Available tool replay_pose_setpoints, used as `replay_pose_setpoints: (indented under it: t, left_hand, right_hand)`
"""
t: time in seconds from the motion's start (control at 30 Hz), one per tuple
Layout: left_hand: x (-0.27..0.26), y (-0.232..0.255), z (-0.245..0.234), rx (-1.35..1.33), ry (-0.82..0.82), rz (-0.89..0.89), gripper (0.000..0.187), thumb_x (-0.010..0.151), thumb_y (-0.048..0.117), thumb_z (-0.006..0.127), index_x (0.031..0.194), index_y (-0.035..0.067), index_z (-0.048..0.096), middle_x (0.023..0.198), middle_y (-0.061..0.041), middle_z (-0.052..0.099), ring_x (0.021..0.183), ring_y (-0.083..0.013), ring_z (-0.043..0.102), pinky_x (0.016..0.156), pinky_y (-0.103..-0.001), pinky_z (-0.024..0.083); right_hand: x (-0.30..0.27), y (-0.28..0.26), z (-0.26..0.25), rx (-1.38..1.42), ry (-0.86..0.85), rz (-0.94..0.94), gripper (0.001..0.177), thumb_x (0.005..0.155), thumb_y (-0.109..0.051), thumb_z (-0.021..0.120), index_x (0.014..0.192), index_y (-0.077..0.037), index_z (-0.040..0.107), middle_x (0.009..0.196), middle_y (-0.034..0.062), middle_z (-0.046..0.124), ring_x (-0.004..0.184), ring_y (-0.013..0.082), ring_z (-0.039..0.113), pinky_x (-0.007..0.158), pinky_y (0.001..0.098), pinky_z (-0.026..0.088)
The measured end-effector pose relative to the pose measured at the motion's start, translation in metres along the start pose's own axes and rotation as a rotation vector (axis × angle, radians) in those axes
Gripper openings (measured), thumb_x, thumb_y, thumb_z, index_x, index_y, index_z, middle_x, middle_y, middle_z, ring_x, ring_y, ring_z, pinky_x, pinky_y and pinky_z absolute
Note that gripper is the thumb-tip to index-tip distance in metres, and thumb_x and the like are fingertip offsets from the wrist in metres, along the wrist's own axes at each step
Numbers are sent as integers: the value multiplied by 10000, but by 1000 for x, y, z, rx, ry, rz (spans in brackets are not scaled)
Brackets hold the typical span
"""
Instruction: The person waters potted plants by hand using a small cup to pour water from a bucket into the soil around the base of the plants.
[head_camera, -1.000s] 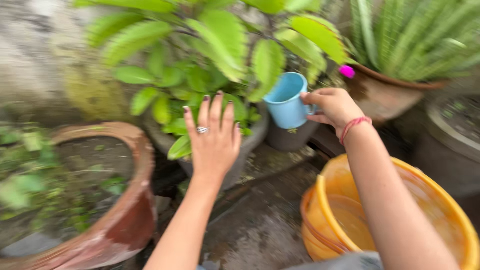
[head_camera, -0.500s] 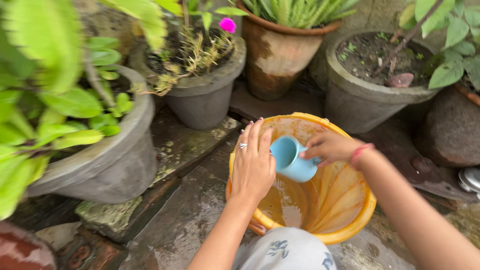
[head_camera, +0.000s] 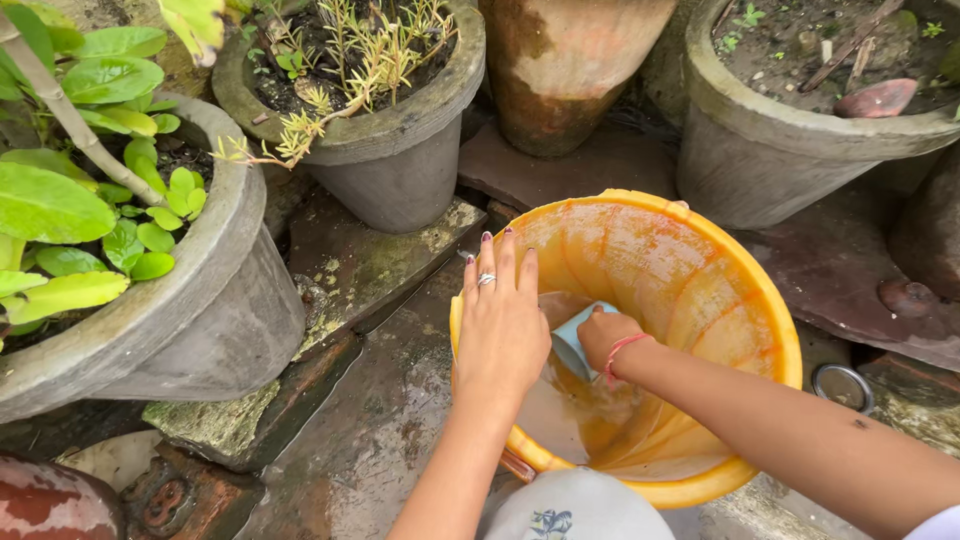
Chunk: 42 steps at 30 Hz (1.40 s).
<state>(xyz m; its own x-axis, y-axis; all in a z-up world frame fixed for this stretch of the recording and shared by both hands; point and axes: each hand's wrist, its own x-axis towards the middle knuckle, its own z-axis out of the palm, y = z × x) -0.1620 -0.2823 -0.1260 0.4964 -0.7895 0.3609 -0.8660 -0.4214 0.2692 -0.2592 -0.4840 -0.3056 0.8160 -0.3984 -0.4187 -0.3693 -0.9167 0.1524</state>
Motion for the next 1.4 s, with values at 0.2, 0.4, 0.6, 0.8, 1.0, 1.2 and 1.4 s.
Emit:
replay_pose_setpoints:
  t: [0.2,0.4,0.6,0.8,1.0,1.2,1.4]
  left_hand:
    - [2,2,0,-14,0,-20,612,810,94,597,1404,-33,516,1553,-240,387,1488,-399,286,1207,-510,222]
    - [-5,0,-5,-82,46,-35,577,814,78,586,1376,-41,540,1544,-249,403,1483,-403,298,1193,-512,256]
    - [-10,-5,-2,-88,85,-15,542,843,43,552,1380,-26,549,1549,-233,427,1499,-391,323,1206,-495,279]
    - [-12,0,-18,-153,130,83,395,824,116,650,1190,-29,619,1499,-243,471,1458,-406,355,1183,-524,277]
    - [-21,57,-45,-654,-105,163,128,753,219,711,744,91,700,1430,-54,651,1447,-287,521,1266,-421,359]
    - [-18,122,-67,-904,-551,444,837,691,350,866,1443,215,524,1657,-237,130,1503,-573,-7,1170,-659,24]
    - [-22,87,-65,-835,-55,-15,724,854,364,743,1486,134,475,1645,-239,318,1491,-455,300,1189,-563,277]
  right_hand:
    - [-15,-21,-6,111,-67,-216,291,695,-253,830,939,-95,803,1180,244,639,964,403,707,832,473,585]
    - [-9,-7,-21,402,-129,-181,404,648,-397,870,919,-111,779,936,146,773,919,339,741,821,430,565]
    - [-21,21,-54,857,-339,-65,341,731,-354,871,854,-64,740,782,40,709,792,174,701,691,313,571]
    - [-44,28,-80,1205,-259,-2,183,813,-230,840,861,-92,731,825,-41,666,821,72,628,721,277,562]
    - [-49,37,-83,1280,-104,20,194,806,-207,744,972,-130,806,948,1,766,887,107,686,795,284,566]
    - [-35,46,-66,1256,3,-204,271,867,-239,786,1092,-88,788,1067,35,700,1029,152,654,944,347,561]
    - [-40,62,-38,1628,39,-31,338,865,-280,737,1194,-230,679,1160,-88,694,1107,53,607,960,271,502]
